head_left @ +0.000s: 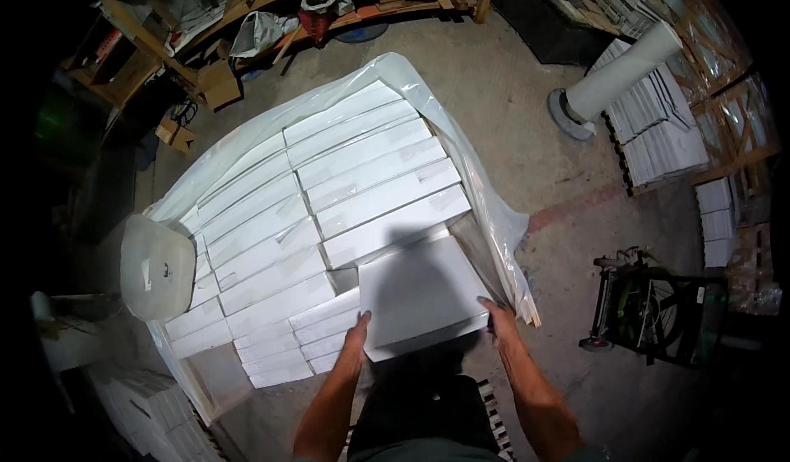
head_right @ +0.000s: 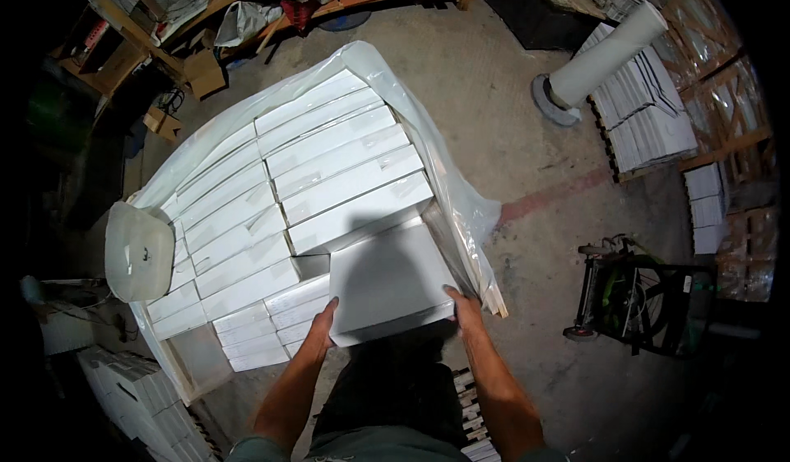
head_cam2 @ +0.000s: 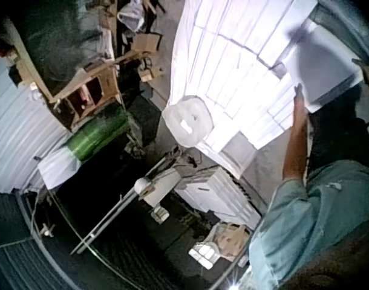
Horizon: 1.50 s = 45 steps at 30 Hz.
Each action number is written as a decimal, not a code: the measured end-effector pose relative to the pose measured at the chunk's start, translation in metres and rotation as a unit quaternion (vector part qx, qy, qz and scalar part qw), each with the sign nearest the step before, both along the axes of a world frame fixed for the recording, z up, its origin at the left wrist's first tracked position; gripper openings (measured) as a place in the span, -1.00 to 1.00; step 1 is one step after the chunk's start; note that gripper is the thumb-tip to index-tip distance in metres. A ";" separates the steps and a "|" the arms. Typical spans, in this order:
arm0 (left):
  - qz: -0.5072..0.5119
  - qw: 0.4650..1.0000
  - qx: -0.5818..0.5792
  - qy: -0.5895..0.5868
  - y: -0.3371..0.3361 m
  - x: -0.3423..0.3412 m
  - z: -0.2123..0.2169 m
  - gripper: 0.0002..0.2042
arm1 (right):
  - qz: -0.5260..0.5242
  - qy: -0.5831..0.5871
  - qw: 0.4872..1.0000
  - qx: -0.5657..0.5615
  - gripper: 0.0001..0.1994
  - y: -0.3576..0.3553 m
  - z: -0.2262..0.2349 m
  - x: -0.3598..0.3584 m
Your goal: The person repeatedly picks up white rectangular boxes from a large wrapped pallet and places them onto a smaller wooden pallet. The person handles the boxes one at a time, walking back and forth between the two pallets to build a stack.
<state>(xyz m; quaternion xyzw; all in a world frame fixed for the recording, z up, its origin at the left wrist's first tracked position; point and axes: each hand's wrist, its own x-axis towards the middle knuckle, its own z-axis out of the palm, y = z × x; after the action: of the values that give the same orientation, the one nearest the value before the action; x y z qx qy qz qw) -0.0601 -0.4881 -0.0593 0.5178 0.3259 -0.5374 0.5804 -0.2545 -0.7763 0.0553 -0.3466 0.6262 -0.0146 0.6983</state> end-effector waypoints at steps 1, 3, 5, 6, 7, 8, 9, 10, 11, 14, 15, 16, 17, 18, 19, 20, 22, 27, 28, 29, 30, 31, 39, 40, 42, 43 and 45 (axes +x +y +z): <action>0.016 1.000 -0.016 -0.006 -0.007 -0.005 -0.002 -0.35 | -0.047 -0.041 0.998 0.023 -0.48 0.000 -0.009 -0.010; 0.044 0.998 -0.042 -0.020 -0.015 -0.010 0.012 -0.40 | -0.121 -0.039 0.991 -0.028 -0.60 0.018 -0.015 -0.010; -0.017 0.999 0.013 -0.047 -0.017 -0.009 0.028 -0.46 | -0.143 -0.009 0.988 -0.056 -0.64 0.025 -0.005 -0.007; -0.006 0.999 0.021 -0.047 -0.016 -0.012 0.026 -0.47 | -0.131 0.004 0.991 -0.033 -0.62 0.023 -0.008 -0.008; 0.004 0.998 0.030 -0.048 -0.017 -0.014 0.024 -0.49 | -0.134 0.008 0.989 -0.056 -0.61 0.023 -0.006 -0.007; 0.015 0.999 0.005 -0.049 -0.015 -0.013 0.022 -0.49 | -0.131 0.009 0.988 -0.078 -0.61 0.023 0.007 0.005; 0.024 0.998 -0.020 -0.053 -0.012 -0.009 0.016 -0.49 | -0.130 0.010 0.987 -0.098 -0.60 0.022 0.013 0.015; 0.034 0.997 -0.044 -0.056 -0.008 -0.006 0.011 -0.50 | -0.124 -0.008 0.988 -0.090 -0.60 0.016 0.012 0.022; 0.047 0.996 -0.061 -0.049 -0.010 -0.004 0.012 -0.49 | -0.120 -0.023 0.989 -0.085 -0.59 0.009 0.012 0.028; 0.087 0.996 -0.008 -0.003 -0.026 0.012 0.028 -0.54 | -0.177 -0.115 0.977 -0.028 -0.61 0.007 0.011 0.036; 0.135 0.990 -0.015 0.026 -0.029 0.015 0.039 -0.57 | -0.208 -0.157 0.965 -0.003 -0.62 0.008 0.012 0.038; 0.181 0.982 -0.025 0.053 -0.031 0.019 0.047 -0.60 | -0.197 -0.224 0.954 0.035 -0.64 0.018 -0.026 0.020; 0.230 0.969 -0.033 0.078 -0.028 0.022 0.052 -0.62 | -0.177 -0.286 0.938 0.078 -0.65 0.028 -0.066 0.002; 0.248 0.968 -0.014 0.038 -0.019 0.021 0.039 -0.62 | -0.181 -0.233 0.954 0.059 -0.65 0.048 -0.044 0.044; 0.257 0.964 -0.066 0.018 -0.011 0.022 0.024 -0.64 | -0.184 -0.181 0.966 0.032 -0.65 0.050 -0.028 0.078; 0.284 0.956 -0.079 0.001 -0.040 0.035 0.046 -0.66 | -0.038 -0.204 0.977 -0.053 -0.58 0.030 -0.039 0.090; 0.357 0.930 -0.081 0.004 -0.051 0.065 0.060 -0.68 | 0.142 -0.125 0.982 -0.015 -0.44 -0.004 -0.010 0.144; 0.391 0.908 -0.153 -0.016 -0.071 0.042 0.062 -0.64 | 0.075 -0.174 0.979 0.075 -0.35 -0.014 0.017 0.178; 0.350 0.929 -0.119 0.001 -0.072 0.033 0.068 -0.64 | 0.067 -0.173 0.978 0.092 -0.35 -0.012 0.014 0.178; 0.301 0.949 -0.086 0.022 -0.075 0.024 0.078 -0.64 | 0.062 -0.173 0.977 0.108 -0.38 -0.014 0.006 0.174; 0.261 0.952 -0.159 0.022 -0.048 0.008 0.046 -0.65 | 0.064 -0.176 0.974 0.128 -0.40 -0.012 -0.001 0.173; 0.219 0.948 -0.229 0.022 -0.019 -0.010 0.013 -0.65 | 0.066 -0.179 0.970 0.149 -0.43 -0.007 -0.005 0.170; -0.135 0.990 0.011 0.030 -0.022 -0.099 0.078 -0.64 | 0.090 -0.181 0.975 0.094 -0.73 0.080 -0.007 0.009; -0.162 0.987 0.013 0.012 -0.016 -0.108 0.076 -0.66 | 0.085 -0.165 0.977 0.107 -0.74 0.097 -0.017 -0.023; -0.213 0.977 0.016 -0.026 0.001 -0.125 0.066 -0.69 | 0.055 -0.148 0.980 0.123 -0.77 0.128 -0.040 -0.096; -0.222 0.974 0.025 -0.038 0.008 -0.133 0.067 -0.69 | 0.022 -0.142 0.981 0.133 -0.79 0.144 -0.055 -0.137; -0.244 0.967 0.042 -0.061 0.015 -0.151 0.075 -0.70 | -0.063 -0.151 0.979 0.124 -0.82 0.180 -0.089 -0.229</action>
<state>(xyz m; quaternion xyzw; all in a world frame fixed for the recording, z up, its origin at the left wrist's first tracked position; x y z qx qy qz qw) -0.2109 -0.4735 0.0161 0.6375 0.1754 -0.6160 0.4282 -0.4833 -0.5961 -0.0334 -0.2103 0.5310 -0.0331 0.8202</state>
